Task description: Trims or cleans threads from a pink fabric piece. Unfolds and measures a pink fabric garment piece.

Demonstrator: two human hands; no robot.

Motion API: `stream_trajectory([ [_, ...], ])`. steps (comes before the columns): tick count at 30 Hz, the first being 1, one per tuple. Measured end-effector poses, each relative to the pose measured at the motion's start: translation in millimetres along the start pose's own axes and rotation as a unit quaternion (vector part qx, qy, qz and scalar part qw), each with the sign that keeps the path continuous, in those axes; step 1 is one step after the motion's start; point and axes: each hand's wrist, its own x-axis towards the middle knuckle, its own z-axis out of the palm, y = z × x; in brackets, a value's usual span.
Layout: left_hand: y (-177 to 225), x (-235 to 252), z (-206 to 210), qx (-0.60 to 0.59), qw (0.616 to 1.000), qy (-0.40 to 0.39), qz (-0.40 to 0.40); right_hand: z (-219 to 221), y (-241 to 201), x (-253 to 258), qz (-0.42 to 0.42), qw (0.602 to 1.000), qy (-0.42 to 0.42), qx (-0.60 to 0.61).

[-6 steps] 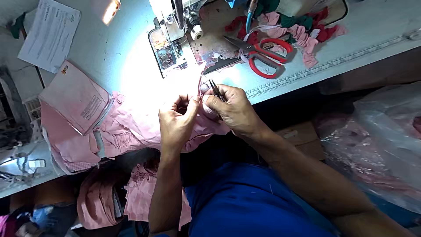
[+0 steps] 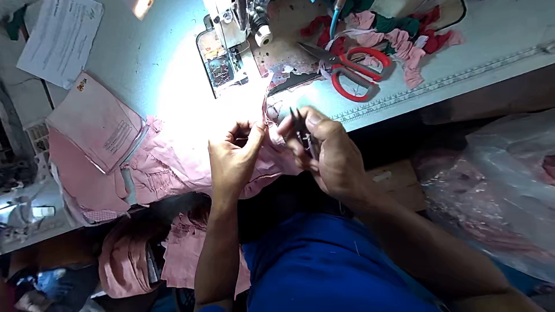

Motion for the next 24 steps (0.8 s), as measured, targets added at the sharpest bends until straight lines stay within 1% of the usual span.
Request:
stream_trajectory([
  [1, 0.8, 0.6, 0.8, -0.005, 1.000, -0.003, 0.003, -1.6, -1.4, 0.3, 0.029, 0.998, -0.033, 0.040],
  [3, 1.3, 1.2, 2.4, -0.014, 1.000, -0.006, 0.010, -2.0, 1.1, 3.5, 0.095, 0.991, -0.058, 0.078],
  [5, 0.6, 1.3, 3.8, -0.007, 1.000, -0.001, 0.011, -1.6, 4.0, 5.8, 0.141, 0.984, -0.051, 0.093],
  [7, -0.7, 0.1, 4.3, 0.003, 1.000, 0.004, 0.007, -0.9, 3.8, 6.3, 0.164, 0.981, -0.040, 0.098],
  [13, -0.4, -0.2, 7.7, 0.011, 1.000, 0.007, 0.007, -2.4, 3.0, 9.7, 0.198, 0.975, -0.048, 0.092],
  [17, -1.7, -0.1, 9.6, 0.017, 1.000, 0.014, 0.010, -1.9, 4.8, 11.0, 0.208, 0.971, -0.044, 0.109],
  [24, -2.1, 0.4, 10.8, 0.005, 1.000, 0.011, 0.017, 4.6, 5.4, 12.9, 0.195, 0.974, -0.018, 0.112],
])
